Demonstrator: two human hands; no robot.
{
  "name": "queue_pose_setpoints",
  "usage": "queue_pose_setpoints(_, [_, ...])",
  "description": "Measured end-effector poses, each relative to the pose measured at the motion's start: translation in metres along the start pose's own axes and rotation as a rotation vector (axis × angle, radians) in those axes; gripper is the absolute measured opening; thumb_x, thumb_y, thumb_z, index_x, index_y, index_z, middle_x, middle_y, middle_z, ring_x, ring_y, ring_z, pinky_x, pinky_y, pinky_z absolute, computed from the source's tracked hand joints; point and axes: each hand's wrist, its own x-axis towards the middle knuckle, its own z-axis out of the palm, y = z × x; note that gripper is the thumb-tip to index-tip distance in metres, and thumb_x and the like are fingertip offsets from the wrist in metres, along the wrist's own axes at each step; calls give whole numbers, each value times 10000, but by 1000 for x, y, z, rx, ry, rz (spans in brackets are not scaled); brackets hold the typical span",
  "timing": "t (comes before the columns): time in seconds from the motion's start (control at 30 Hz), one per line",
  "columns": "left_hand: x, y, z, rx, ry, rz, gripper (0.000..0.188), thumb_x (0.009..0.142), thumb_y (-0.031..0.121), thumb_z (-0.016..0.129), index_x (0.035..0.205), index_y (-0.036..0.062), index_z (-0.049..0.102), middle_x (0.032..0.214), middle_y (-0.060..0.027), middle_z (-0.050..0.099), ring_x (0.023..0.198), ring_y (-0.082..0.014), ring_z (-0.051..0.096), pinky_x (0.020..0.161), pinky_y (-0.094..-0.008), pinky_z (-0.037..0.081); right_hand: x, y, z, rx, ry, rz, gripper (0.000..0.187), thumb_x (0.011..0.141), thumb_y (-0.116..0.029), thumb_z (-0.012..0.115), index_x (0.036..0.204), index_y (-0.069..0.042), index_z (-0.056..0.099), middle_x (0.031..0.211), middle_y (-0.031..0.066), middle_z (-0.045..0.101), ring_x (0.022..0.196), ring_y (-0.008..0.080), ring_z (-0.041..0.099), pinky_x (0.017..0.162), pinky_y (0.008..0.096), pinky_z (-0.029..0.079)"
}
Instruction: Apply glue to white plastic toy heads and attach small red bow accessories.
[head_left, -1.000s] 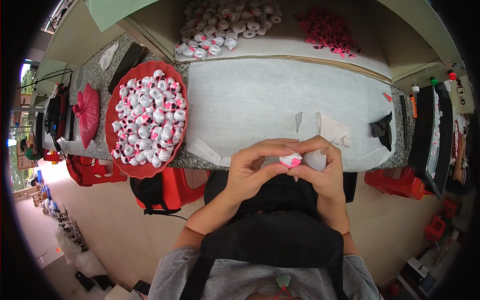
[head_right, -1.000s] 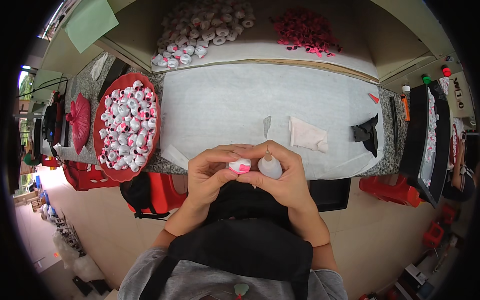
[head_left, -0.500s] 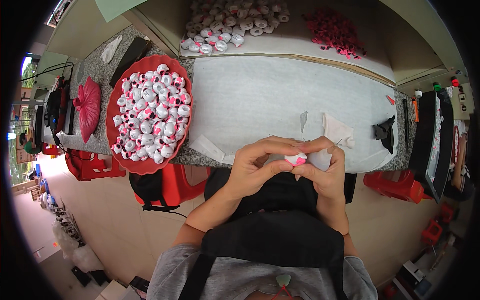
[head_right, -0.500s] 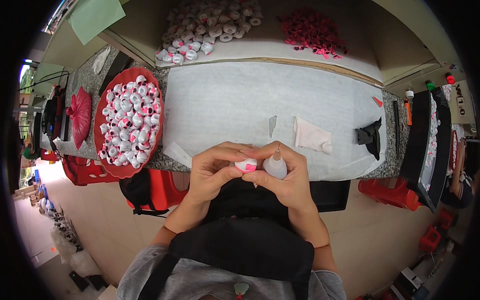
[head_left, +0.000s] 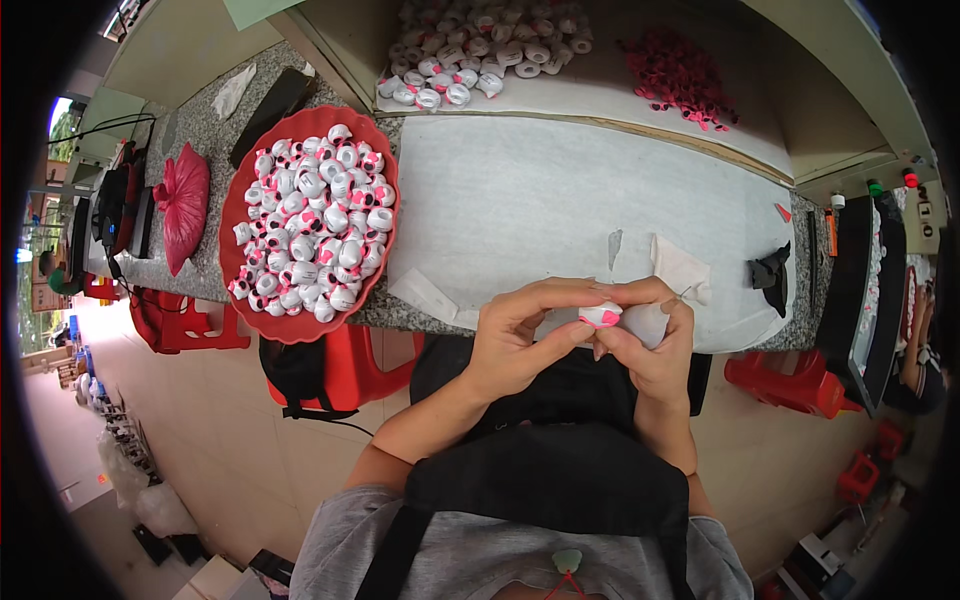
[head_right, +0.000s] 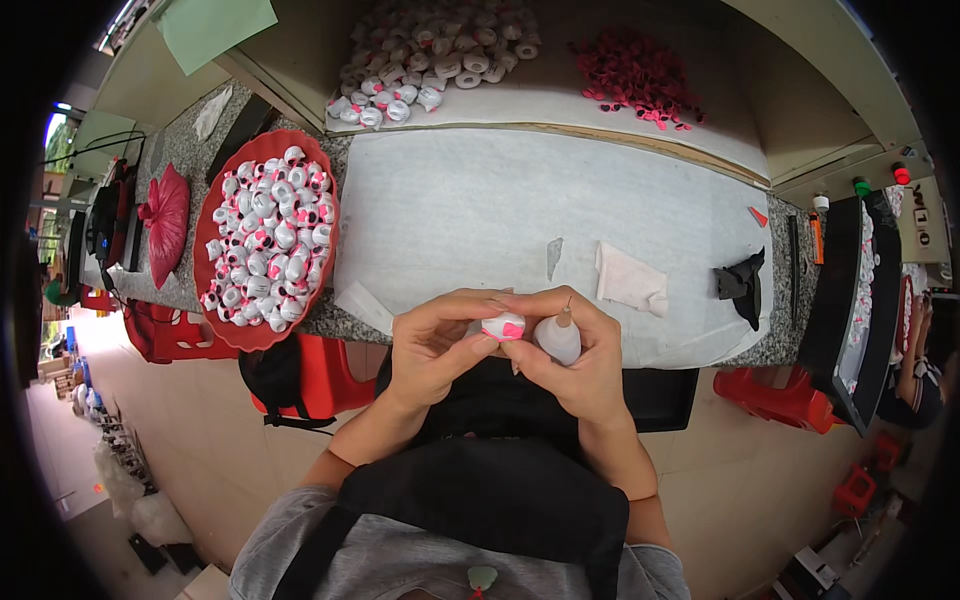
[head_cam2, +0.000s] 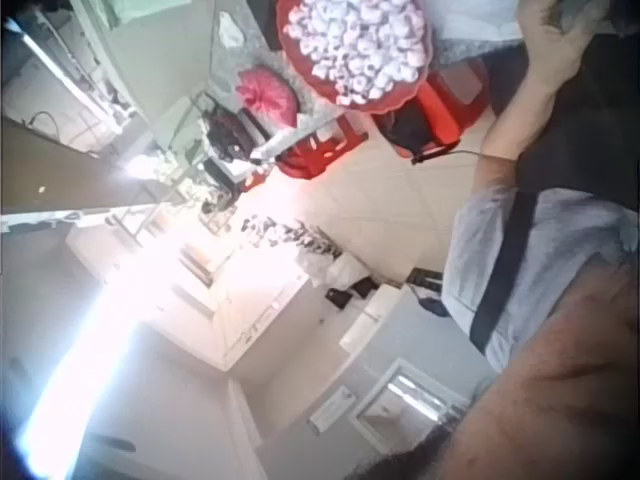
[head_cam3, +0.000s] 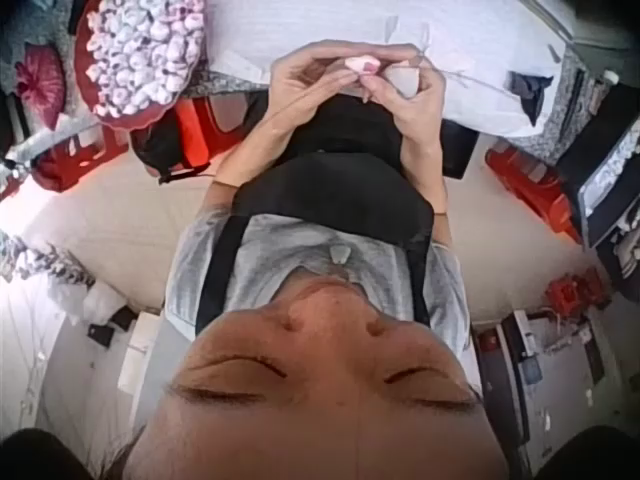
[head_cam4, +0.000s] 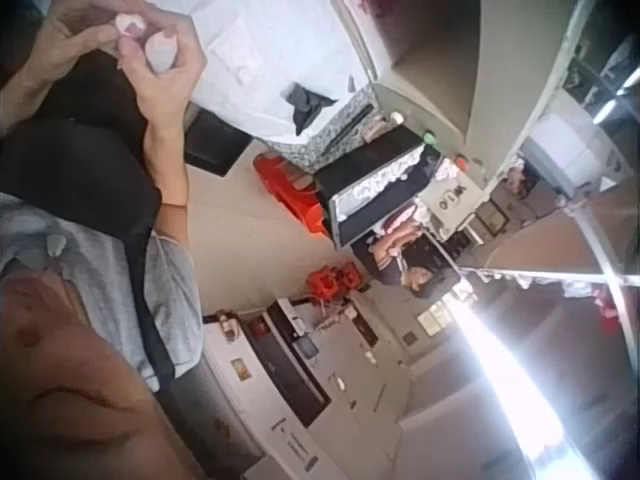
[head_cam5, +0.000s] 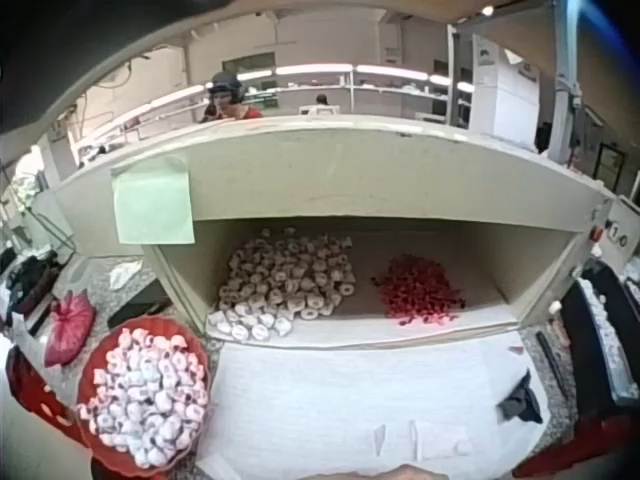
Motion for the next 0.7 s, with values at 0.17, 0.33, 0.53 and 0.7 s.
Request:
queue_pose_setpoints(0.17, [-1,6,-2,-215,14,-130,225,713,-36,532,936,-22,510,998,-168,500,940,-226,484,807,-335,384,3,-7,6,2,5,104,225,661,48,575,879,32,523,662,65,545,533,80,492,465,177,371])
queue_pose_setpoints(0.33, [-5,1,0,-237,-21,-112,220,714,-3,558,930,-2,519,995,-143,506,928,-204,490,888,-379,309,-9,-2,4,11,62,11,236,638,13,602,844,53,494,672,110,538,515,128,510,459,209,410])
queue_pose_setpoints(0.53, [-7,8,-3,-179,-2,-13,218,731,28,549,946,3,526,959,-125,515,892,-196,501,899,-387,293,-5,8,16,85,67,-40,226,644,47,570,849,48,475,701,122,536,522,146,513,467,226,426])
queue_pose_setpoints(0.7, [-1,32,-28,343,161,167,225,689,-3,570,911,10,537,941,-90,466,892,-174,435,776,-291,347,6,1,26,-2,72,28,323,657,75,508,976,53,461,706,129,541,536,120,495,483,202,413])
